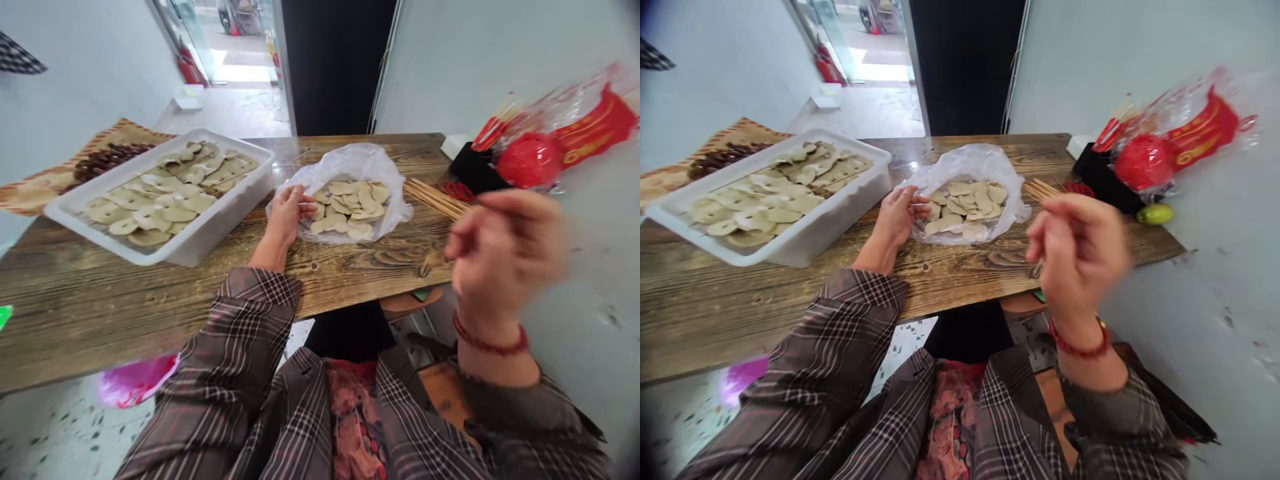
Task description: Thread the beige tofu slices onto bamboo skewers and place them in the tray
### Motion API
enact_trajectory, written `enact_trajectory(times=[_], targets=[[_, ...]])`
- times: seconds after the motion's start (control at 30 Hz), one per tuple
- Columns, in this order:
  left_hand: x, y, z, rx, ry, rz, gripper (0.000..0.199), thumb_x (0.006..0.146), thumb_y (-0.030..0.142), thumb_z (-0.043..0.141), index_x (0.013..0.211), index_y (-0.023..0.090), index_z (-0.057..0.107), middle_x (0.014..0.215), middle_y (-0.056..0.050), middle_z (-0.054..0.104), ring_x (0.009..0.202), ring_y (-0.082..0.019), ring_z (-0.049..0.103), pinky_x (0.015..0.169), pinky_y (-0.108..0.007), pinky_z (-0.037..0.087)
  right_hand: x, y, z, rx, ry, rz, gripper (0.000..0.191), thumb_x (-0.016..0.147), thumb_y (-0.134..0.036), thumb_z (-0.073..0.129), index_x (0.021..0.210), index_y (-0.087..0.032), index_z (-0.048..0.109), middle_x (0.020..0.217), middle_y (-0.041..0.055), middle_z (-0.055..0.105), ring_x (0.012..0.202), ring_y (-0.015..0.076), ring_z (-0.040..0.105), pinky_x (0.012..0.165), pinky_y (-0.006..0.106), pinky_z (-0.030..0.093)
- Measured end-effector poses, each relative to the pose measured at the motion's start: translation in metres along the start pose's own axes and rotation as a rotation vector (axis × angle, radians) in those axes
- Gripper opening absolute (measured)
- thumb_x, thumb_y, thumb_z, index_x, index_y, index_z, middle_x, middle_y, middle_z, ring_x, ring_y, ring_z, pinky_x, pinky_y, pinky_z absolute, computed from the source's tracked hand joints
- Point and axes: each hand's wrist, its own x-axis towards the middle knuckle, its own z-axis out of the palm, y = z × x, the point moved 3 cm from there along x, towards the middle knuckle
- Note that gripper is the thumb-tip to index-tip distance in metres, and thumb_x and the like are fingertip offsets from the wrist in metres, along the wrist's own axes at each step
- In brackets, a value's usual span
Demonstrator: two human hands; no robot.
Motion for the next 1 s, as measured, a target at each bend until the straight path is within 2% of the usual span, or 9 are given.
enact_trajectory(times=[0.03,0.1,0.2,0.3,0.4,0.57,0.73,0.83,1.0], targets=[[0.001,0.000,0.000,-0.009,0.001,0.006,0.031,0.085,0.046,0.066,0.097,0.020,0.056,0.074,0.000,0.067,0.056,-0.009,0.065,0.055,-0.019,0.050,0.027,0.028,0.011,-0.060,0.023,0.010,0.027,0.099,-0.031,0.044,0.122,-0.031,0.058,0.093,0.0022,0.065,0.066,0.0130,0.062,0.061,0.029,0.053],[0.001,0.001,-0.001,-0.022,-0.004,0.012,0.030,0.084,0.044,0.067,0.095,0.019,0.056,0.074,0.000,0.067,0.055,-0.009,0.065,0.054,-0.019,0.050,0.056,0.091,0.020,-0.239,0.010,0.045,0.024,0.095,-0.031,0.048,0.111,-0.024,0.064,0.089,0.0040,0.068,0.070,0.0161,0.064,0.065,0.032,0.054],[0.000,0.002,-0.002,-0.034,-0.013,0.014,0.027,0.084,0.040,0.065,0.096,0.017,0.057,0.074,0.000,0.067,0.054,-0.009,0.065,0.053,-0.019,0.050,0.066,0.169,0.014,-0.535,-0.118,0.111,0.027,0.091,-0.027,0.049,0.103,-0.015,0.069,0.102,0.0126,0.073,0.090,0.0226,0.068,0.081,0.037,0.054],[0.001,0.003,-0.004,-0.033,-0.004,0.006,0.026,0.084,0.038,0.064,0.097,0.017,0.057,0.073,0.000,0.067,0.054,-0.009,0.065,0.053,-0.019,0.050,0.069,0.214,0.004,-0.767,-0.244,0.165,0.034,0.090,-0.021,0.046,0.114,-0.013,0.069,0.115,0.0149,0.072,0.103,0.0248,0.066,0.093,0.038,0.050],[0.001,0.002,-0.006,-0.042,0.004,0.007,0.029,0.082,0.040,0.067,0.097,0.016,0.057,0.074,0.000,0.067,0.054,-0.010,0.065,0.053,-0.020,0.050,0.073,0.234,0.001,-0.978,-0.359,0.189,0.036,0.091,-0.021,0.049,0.120,-0.013,0.068,0.121,0.0161,0.069,0.111,0.0269,0.062,0.097,0.039,0.046],[0.001,0.000,-0.012,-0.056,0.013,0.005,0.035,0.078,0.043,0.071,0.096,0.017,0.058,0.076,0.000,0.068,0.054,-0.010,0.065,0.053,-0.021,0.050,0.083,0.246,0.008,-1.162,-0.444,0.192,0.030,0.094,-0.028,0.050,0.113,-0.017,0.070,0.115,0.0160,0.069,0.108,0.0268,0.062,0.094,0.038,0.043],[0.004,-0.005,-0.018,-0.074,0.003,0.007,0.040,0.074,0.045,0.075,0.098,0.017,0.059,0.077,0.000,0.068,0.056,-0.010,0.066,0.053,-0.020,0.050,0.094,0.254,0.012,-1.115,-0.476,0.209,0.019,0.090,-0.024,0.055,0.095,-0.022,0.073,0.104,0.0137,0.072,0.098,0.0255,0.065,0.085,0.035,0.045],[0.005,-0.007,-0.019,-0.091,-0.011,0.019,0.041,0.073,0.047,0.075,0.098,0.018,0.059,0.078,0.000,0.068,0.058,-0.011,0.066,0.055,-0.021,0.051,0.097,0.259,0.010,-1.091,-0.454,0.263,0.021,0.089,-0.023,0.055,0.099,-0.023,0.073,0.103,0.0132,0.074,0.092,0.0254,0.068,0.076,0.035,0.047],[0.003,-0.007,-0.018,-0.101,-0.011,0.004,0.041,0.073,0.046,0.076,0.098,0.017,0.058,0.077,0.000,0.069,0.057,-0.011,0.066,0.055,-0.021,0.051,0.099,0.268,0.012,-1.077,-0.478,0.315,0.022,0.087,-0.023,0.056,0.099,-0.020,0.074,0.104,0.0143,0.075,0.094,0.0271,0.069,0.077,0.036,0.048]])
